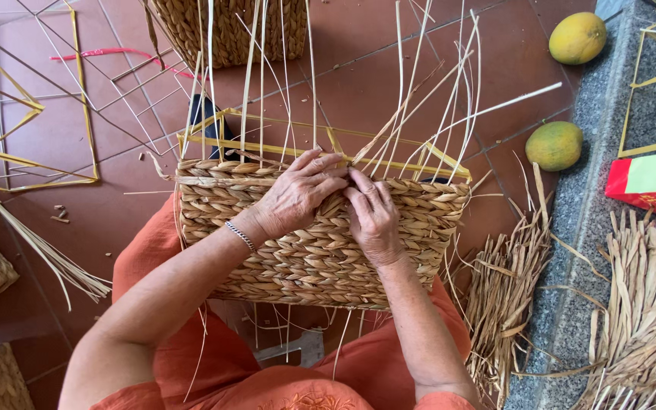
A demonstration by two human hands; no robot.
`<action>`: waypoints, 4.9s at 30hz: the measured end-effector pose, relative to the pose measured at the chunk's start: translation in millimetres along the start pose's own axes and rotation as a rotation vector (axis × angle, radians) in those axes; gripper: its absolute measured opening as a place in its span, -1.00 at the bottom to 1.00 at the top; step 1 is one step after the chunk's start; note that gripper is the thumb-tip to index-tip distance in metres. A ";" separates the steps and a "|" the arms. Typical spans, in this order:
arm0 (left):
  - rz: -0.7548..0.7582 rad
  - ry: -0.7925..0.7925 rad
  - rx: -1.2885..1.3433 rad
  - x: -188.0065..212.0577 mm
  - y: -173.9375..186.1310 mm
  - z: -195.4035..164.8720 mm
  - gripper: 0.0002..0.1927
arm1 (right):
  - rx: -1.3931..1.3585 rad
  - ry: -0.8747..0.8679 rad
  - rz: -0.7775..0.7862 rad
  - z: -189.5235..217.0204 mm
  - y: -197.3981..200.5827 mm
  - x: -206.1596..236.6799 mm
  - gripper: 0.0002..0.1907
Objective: The person sits on the floor weaving a water hyacinth basket around a bamboo frame, folding and tucking strands over the rim and pulling new strands from a pile beside them to continue the weave. They work the strands by hand one at a time, tightening the weave along the basket edge.
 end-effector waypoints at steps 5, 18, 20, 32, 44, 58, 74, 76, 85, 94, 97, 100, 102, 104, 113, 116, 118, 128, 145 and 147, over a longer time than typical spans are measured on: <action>0.203 0.175 0.025 -20.9 13.1 15.9 -0.65 | 0.068 0.059 -0.015 6.8 -5.3 -1.0 -0.79; 1.300 0.887 0.317 -65.0 -64.7 126.3 -0.71 | -0.004 0.010 0.155 8.7 -6.4 -19.0 -0.73; 1.303 0.933 0.532 -48.9 -72.3 132.4 -0.68 | -0.083 -0.063 0.250 1.9 -8.1 -19.3 -0.74; 1.059 0.935 1.095 -13.1 -100.3 135.6 -0.71 | -0.311 -0.089 0.239 -5.1 0.9 -20.3 -0.79; 1.094 1.061 0.362 -27.7 -83.6 149.9 -0.73 | -0.332 -0.188 -0.064 -6.4 25.7 -32.7 -0.78; 1.141 0.819 -0.373 -16.1 -58.1 193.7 -0.65 | -0.374 -0.197 -0.150 -5.8 10.8 -18.3 -0.61; 1.022 0.769 0.733 -24.0 -93.4 149.8 -0.59 | -0.047 -0.089 -0.142 10.3 9.5 -29.7 -0.68; 1.018 0.845 0.870 -18.7 -92.9 148.3 -0.59 | -0.041 -0.089 -0.093 16.0 11.4 -31.7 -0.67; 1.050 0.963 0.893 -14.7 -89.2 144.1 -0.66 | 0.076 -0.130 0.082 12.7 2.2 -33.6 -0.71; 1.052 0.968 0.755 -9.3 -74.2 159.1 -0.79 | -0.413 -0.379 -0.152 -33.5 36.3 21.5 -0.83; 0.998 1.000 0.771 -4.7 -61.1 160.1 -0.79 | -0.405 -0.476 -0.139 -45.0 55.0 42.6 -0.83; 0.988 1.017 0.712 -2.3 -46.4 158.9 -0.70 | -0.331 -0.530 -0.159 -52.8 75.1 61.4 -0.83; 1.012 1.034 0.623 0.3 -37.1 157.3 -0.60 | -0.335 -0.626 -0.199 -62.5 82.2 73.6 -0.84; 0.997 1.023 0.612 -0.3 -29.6 152.2 -0.51 | -0.312 -0.642 -0.245 -69.8 90.6 82.0 -0.84; 1.034 0.803 0.296 -18.1 -3.9 129.6 -0.58 | -0.352 -0.699 -0.402 -91.7 97.2 102.5 -0.84; 1.072 0.751 0.210 -16.9 -7.0 119.5 -0.62 | -0.342 -0.687 -0.408 -98.1 89.5 105.7 -0.84; 1.047 0.771 0.173 -13.6 -10.1 119.1 -0.61 | -0.350 -0.678 -0.413 -102.2 86.4 107.7 -0.84; 0.963 0.178 -0.566 4.5 -55.0 138.3 -0.75 | -0.270 -0.627 -0.379 -97.2 84.9 99.6 -0.87; 1.087 0.074 -0.607 -114.5 -19.5 -27.8 -0.71 | -0.239 -0.590 -0.356 -90.1 79.6 90.6 -0.88; 1.088 0.060 -0.723 -82.0 -8.4 -28.2 -0.76 | -0.201 -0.536 -0.347 -75.7 78.1 79.7 -0.90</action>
Point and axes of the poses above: each hand's wrist, its own x-axis away from the middle knuckle, its own y-axis out of the back of the hand, z = x × y, the point moved 6 cm from there along -x, towards the middle knuckle, and after that the axes turned 3 degrees about x, right-handed, at the moved point
